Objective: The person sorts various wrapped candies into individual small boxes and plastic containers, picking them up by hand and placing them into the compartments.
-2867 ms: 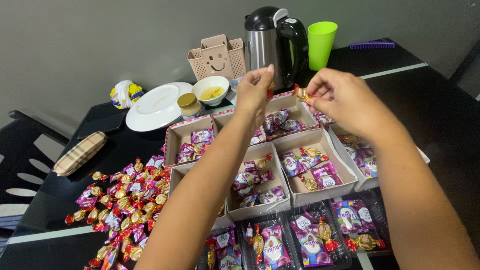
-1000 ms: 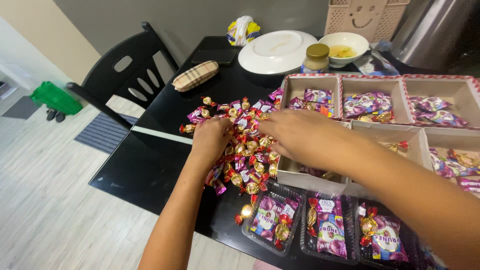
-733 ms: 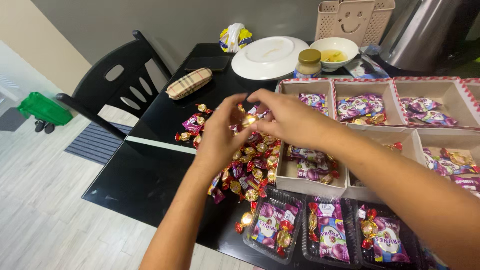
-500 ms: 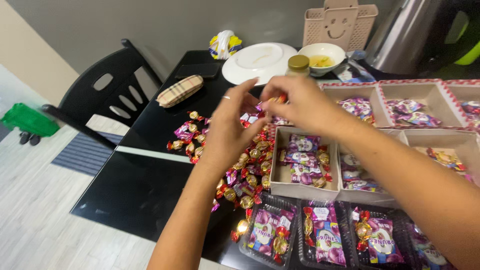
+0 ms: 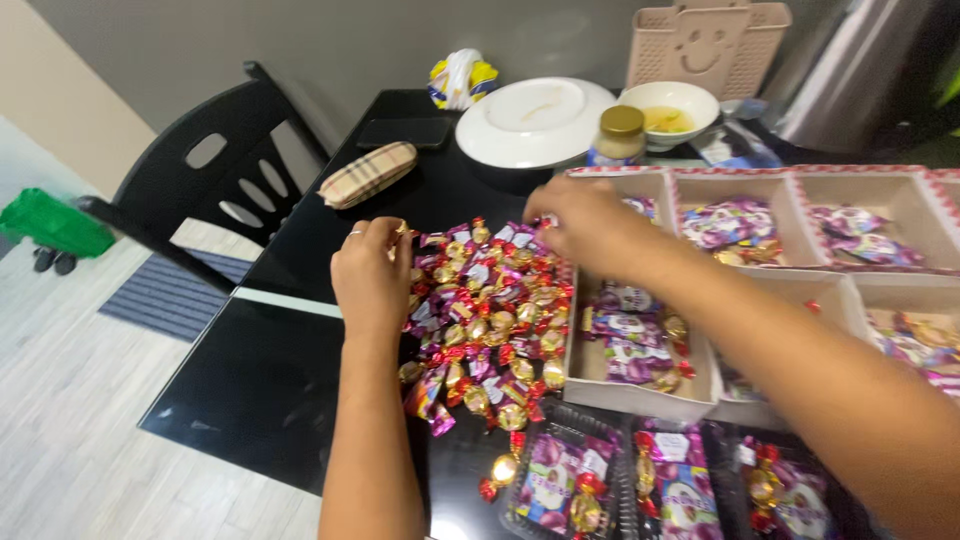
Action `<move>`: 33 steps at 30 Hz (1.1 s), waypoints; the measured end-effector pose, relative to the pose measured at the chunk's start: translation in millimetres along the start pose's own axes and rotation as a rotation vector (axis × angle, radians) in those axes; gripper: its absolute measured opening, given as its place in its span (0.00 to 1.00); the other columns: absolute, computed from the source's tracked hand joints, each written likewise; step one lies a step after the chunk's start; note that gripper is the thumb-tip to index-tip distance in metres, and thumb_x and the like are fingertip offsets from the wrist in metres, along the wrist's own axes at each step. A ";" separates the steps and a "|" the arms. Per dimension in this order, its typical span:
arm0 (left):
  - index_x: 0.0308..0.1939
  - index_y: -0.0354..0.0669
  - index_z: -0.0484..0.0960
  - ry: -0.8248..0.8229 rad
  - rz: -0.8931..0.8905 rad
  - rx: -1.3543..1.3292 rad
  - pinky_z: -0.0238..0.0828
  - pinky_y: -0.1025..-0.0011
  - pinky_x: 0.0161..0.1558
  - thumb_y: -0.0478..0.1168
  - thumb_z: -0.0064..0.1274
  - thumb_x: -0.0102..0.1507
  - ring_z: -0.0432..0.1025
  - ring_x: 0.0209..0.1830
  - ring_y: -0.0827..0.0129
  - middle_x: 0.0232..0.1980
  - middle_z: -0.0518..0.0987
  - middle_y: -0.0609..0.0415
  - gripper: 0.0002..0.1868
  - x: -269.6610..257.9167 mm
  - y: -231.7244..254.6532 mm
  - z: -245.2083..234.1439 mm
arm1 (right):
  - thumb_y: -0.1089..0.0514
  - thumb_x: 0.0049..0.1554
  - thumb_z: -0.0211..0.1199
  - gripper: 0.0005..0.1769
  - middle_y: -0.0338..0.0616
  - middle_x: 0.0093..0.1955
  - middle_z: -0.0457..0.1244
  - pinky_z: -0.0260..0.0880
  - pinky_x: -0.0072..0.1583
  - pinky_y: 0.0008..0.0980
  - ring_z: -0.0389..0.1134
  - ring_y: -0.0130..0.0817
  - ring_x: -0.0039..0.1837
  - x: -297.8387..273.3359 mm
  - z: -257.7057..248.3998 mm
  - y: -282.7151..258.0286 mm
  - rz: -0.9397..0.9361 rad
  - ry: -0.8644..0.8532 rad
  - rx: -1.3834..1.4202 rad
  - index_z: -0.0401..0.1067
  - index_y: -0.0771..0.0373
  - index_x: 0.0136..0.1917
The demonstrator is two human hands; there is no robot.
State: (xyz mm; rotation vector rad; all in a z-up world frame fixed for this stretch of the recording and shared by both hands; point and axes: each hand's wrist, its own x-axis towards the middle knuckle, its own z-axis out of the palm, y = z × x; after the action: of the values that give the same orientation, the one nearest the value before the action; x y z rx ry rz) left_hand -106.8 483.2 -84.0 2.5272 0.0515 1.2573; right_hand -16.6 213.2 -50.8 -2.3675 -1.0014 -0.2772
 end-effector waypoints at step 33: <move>0.35 0.40 0.82 -0.635 -0.295 -0.538 0.73 0.70 0.39 0.39 0.64 0.62 0.77 0.33 0.69 0.33 0.84 0.54 0.07 -4.2 -16.5 -3.2 | 0.65 0.52 0.61 0.24 0.52 0.34 0.66 0.70 0.46 0.49 0.73 0.52 0.42 12.5 30.2 -88.7 -0.080 -0.482 0.089 0.66 0.59 0.62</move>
State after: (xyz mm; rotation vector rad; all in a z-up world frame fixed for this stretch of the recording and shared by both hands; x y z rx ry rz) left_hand -110.1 498.9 -90.4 2.2100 -0.0516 0.2679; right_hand -71.7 288.3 -34.9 -2.3641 -1.2939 0.3209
